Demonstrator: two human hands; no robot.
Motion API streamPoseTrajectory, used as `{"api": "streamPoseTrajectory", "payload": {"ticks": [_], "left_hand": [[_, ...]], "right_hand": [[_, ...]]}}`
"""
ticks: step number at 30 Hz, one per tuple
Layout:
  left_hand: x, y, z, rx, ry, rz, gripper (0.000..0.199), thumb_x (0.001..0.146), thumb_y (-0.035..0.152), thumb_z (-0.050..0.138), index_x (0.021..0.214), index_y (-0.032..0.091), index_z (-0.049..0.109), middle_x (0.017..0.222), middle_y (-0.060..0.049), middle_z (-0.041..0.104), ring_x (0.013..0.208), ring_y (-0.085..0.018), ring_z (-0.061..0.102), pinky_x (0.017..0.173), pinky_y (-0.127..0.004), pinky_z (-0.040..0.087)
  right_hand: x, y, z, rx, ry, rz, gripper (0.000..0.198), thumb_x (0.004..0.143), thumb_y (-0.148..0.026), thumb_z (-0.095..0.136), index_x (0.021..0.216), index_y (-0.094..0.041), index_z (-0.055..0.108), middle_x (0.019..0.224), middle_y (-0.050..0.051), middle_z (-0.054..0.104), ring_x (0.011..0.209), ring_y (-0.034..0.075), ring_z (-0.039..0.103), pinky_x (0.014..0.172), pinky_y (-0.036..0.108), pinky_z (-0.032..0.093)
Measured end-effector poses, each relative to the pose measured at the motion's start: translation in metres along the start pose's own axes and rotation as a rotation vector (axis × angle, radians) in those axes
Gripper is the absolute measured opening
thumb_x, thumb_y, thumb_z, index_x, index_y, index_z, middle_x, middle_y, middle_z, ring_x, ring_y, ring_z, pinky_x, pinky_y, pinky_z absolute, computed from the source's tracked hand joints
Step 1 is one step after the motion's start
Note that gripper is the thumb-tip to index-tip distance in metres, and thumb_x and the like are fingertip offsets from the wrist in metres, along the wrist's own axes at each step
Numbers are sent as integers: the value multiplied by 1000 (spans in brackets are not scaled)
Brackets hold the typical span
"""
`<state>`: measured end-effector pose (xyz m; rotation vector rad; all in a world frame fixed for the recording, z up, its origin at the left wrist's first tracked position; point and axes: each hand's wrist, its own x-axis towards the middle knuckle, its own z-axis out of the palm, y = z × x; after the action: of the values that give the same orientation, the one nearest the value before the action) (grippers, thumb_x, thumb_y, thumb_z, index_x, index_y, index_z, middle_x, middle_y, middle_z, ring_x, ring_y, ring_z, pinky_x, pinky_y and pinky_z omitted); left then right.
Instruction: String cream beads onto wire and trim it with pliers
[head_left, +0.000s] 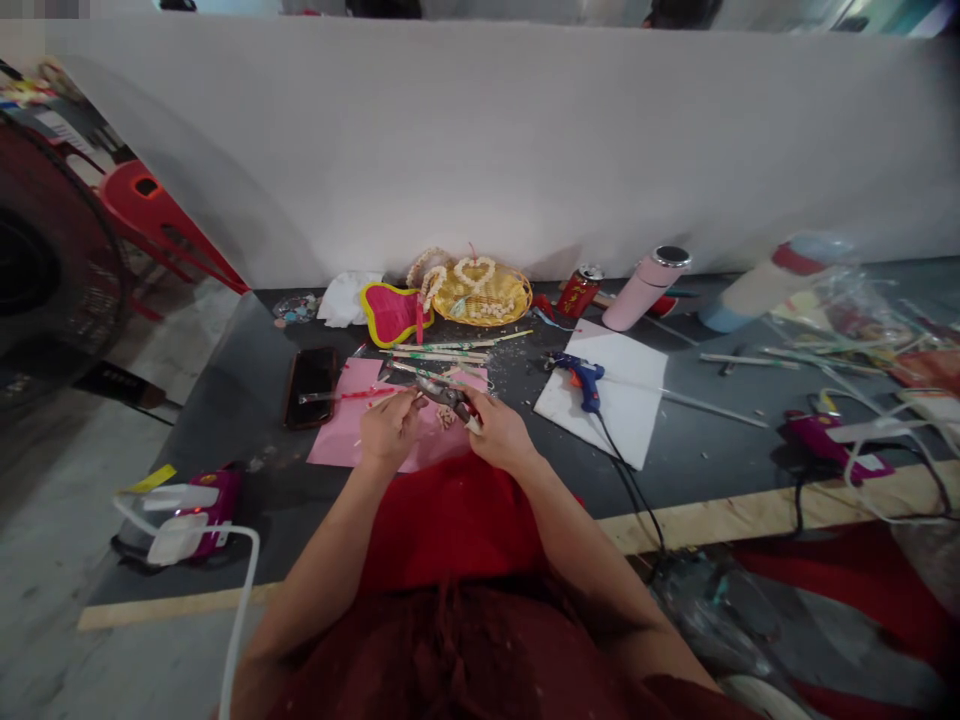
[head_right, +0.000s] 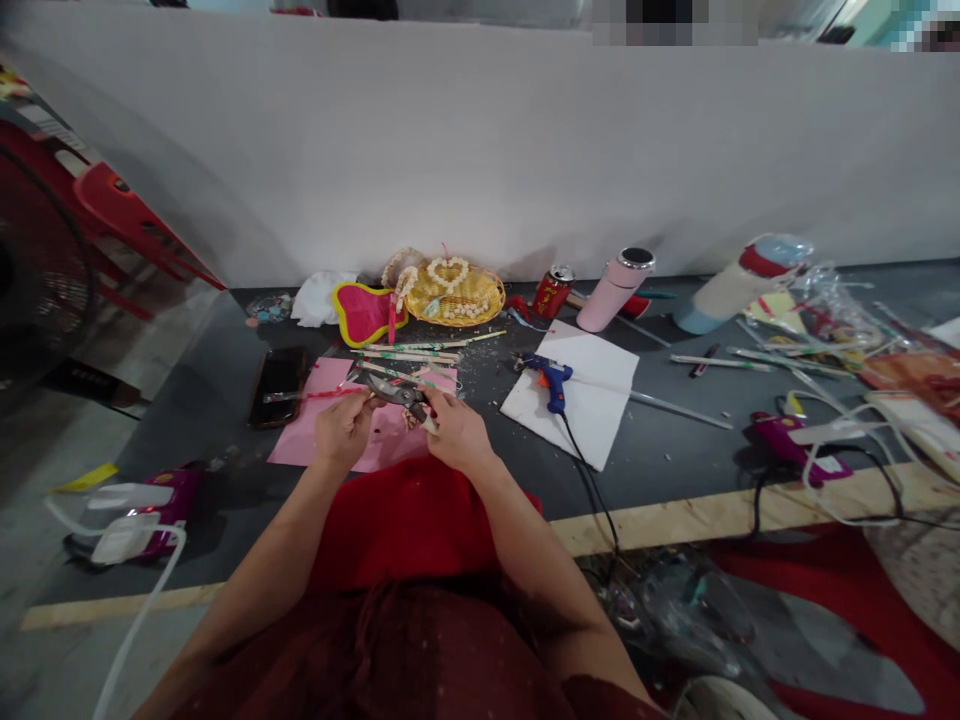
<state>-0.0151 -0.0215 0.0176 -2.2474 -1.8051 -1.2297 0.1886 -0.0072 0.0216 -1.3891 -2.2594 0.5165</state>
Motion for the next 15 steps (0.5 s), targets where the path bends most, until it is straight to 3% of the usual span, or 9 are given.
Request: {"api": "streamPoseTrajectory", "payload": {"ticks": [7, 15], "left_hand": [[1, 0, 1, 23, -39, 18, 26, 93, 30, 45, 88, 18, 67, 84, -8, 74, 74, -17, 68, 65, -25, 48], [2, 4, -4, -26, -78, -2, 25, 92, 25, 43, 83, 18, 65, 82, -6, 73, 76, -15, 69, 66, -22, 48]], "right_hand": [[4, 7, 0, -14, 21, -41, 70, 74, -15, 53, 141, -21, 33, 122, 11, 56, 112, 24, 51, 94, 38, 42], [2, 5, -1, 7, 18, -33, 61, 78, -18, 52, 137, -23, 38, 115, 8, 60, 107, 22, 54, 93, 35, 43]]}}
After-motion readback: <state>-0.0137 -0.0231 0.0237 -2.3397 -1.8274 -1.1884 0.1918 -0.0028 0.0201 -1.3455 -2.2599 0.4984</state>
